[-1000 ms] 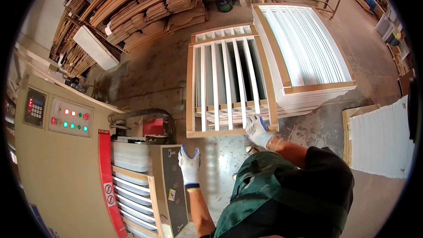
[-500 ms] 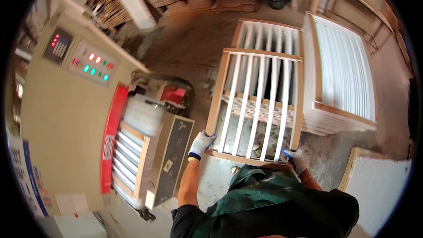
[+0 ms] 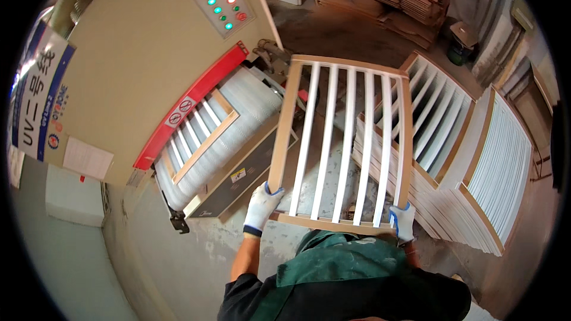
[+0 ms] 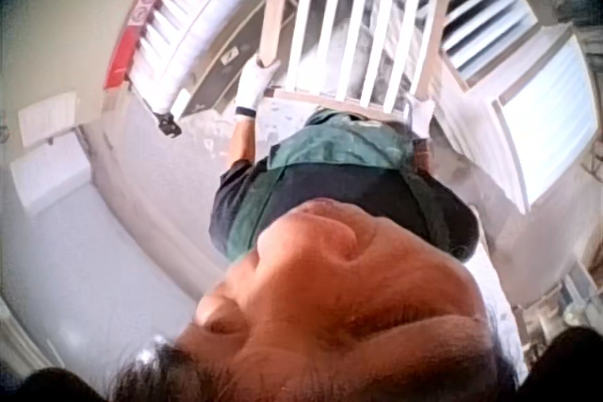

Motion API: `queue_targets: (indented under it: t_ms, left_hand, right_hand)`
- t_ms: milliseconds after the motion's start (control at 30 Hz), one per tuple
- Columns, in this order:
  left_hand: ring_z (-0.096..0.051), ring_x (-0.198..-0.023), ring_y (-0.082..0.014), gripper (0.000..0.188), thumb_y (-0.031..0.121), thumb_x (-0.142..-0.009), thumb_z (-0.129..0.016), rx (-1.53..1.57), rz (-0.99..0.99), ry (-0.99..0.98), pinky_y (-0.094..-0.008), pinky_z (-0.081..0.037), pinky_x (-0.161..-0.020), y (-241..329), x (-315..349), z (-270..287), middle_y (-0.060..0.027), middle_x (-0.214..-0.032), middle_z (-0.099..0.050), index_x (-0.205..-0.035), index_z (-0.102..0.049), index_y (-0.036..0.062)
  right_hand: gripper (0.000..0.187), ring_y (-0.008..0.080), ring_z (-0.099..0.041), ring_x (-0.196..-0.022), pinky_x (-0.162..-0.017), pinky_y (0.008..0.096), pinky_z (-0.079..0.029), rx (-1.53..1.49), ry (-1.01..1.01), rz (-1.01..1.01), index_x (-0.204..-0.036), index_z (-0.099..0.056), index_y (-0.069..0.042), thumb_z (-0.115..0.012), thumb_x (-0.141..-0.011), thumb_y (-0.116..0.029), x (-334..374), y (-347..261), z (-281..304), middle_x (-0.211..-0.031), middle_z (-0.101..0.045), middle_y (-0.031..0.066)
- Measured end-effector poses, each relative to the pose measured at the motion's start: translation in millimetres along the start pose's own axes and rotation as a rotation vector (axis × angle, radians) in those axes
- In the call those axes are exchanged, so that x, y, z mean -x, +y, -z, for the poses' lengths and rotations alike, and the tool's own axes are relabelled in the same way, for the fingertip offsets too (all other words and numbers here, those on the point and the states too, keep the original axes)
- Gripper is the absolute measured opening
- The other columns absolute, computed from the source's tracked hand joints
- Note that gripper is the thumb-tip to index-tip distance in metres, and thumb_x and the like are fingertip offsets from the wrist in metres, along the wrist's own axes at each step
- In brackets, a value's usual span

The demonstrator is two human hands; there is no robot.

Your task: The person repeatedly picks up rectangular wooden frames with white slats from a stack and feeds them into a UV coating machine. They place each frame onto the machine's rollers, wait for it to pass through, and then retrieve it to place it back onto the stack. This cycle is performed continuously throughout the clip.

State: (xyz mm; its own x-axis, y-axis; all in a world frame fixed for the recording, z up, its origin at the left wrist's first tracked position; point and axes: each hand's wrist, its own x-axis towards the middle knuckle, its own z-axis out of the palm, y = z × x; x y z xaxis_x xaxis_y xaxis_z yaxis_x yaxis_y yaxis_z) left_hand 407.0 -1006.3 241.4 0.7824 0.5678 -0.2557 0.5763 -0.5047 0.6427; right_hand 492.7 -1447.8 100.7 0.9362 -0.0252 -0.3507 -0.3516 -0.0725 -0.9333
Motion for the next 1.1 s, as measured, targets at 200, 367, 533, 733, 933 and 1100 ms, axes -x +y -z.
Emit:
queue_targets:
  t_ms: [200,367,533,733,933,1100]
  left_hand:
    - [-0.062,-0.060,-0.0141,0.022,0.020,-0.089,-0.074,0.360,0.282,0.220,-0.0325,-0.048,-0.055,-74.2,80.5,21.9,-0.0056,-0.068,-0.066,-0.091,-0.068,-0.0012]
    - [-0.060,-0.058,-0.0115,0.017,0.015,-0.090,-0.073,0.554,0.430,0.394,-0.0291,-0.046,-0.054,-144.8,146.6,26.2,-0.0040,-0.069,-0.066,-0.089,-0.069,-0.0021]
    - [-0.062,-0.060,-0.0127,0.018,0.015,-0.090,-0.073,0.618,0.541,0.493,-0.0293,-0.047,-0.056,-167.8,196.6,35.9,-0.0058,-0.071,-0.069,-0.086,-0.070,-0.0027]
    - [-0.060,-0.055,-0.0131,0.018,0.016,-0.091,-0.072,0.661,0.560,0.504,-0.0295,-0.047,-0.052,-179.0,198.1,52.4,-0.0054,-0.069,-0.067,-0.084,-0.069,-0.0001]
    - [-0.060,-0.056,-0.0134,0.020,0.021,-0.096,-0.071,0.787,0.546,0.437,-0.0286,-0.047,-0.053,-203.2,172.5,73.8,-0.0033,-0.070,-0.066,-0.089,-0.068,0.0021]
    - [-0.061,-0.059,-0.0161,0.031,0.029,-0.101,-0.067,0.664,0.560,0.366,-0.0324,-0.047,-0.056,-215.5,174.2,92.7,-0.0050,-0.068,-0.065,-0.096,-0.066,-0.0014]
  right_hand:
    - [0.031,0.0124,-0.061,-0.059,-0.053,0.0306,-0.050,0.169,-0.272,0.096,-0.102,-0.066,0.004,-0.078,-0.074,0.001,-29.2,-77.7,-70.6,-0.074,-0.065,0.0031]
    - [0.042,0.0200,-0.069,-0.072,-0.066,0.0346,-0.056,0.405,-0.426,0.200,-0.105,-0.067,0.006,-0.083,-0.070,-0.010,-27.4,-106.6,-149.1,-0.084,-0.071,0.0127]
    - [0.047,0.0299,-0.073,-0.083,-0.074,0.0400,-0.057,0.634,-0.571,0.231,-0.099,-0.070,0.005,-0.086,-0.066,-0.024,-27.0,-99.6,-207.8,-0.085,-0.072,0.0210]
    - [0.039,0.0300,-0.072,-0.078,-0.071,0.0401,-0.056,0.620,-0.649,0.188,-0.090,-0.069,0.003,-0.083,-0.067,-0.025,-15.7,-107.8,-249.4,-0.080,-0.071,0.0193]
    - [0.025,0.0155,-0.064,-0.059,-0.054,0.0338,-0.051,0.545,-0.716,0.273,-0.086,-0.068,0.004,-0.081,-0.073,-0.013,-31.8,-110.6,-283.8,-0.070,-0.068,0.0083]
    - [0.011,0.0122,-0.061,-0.055,-0.050,0.0292,-0.046,0.309,-0.880,0.024,-0.080,-0.069,-0.001,-0.078,-0.076,-0.007,-39.8,-115.5,-301.2,-0.067,-0.066,0.0052]
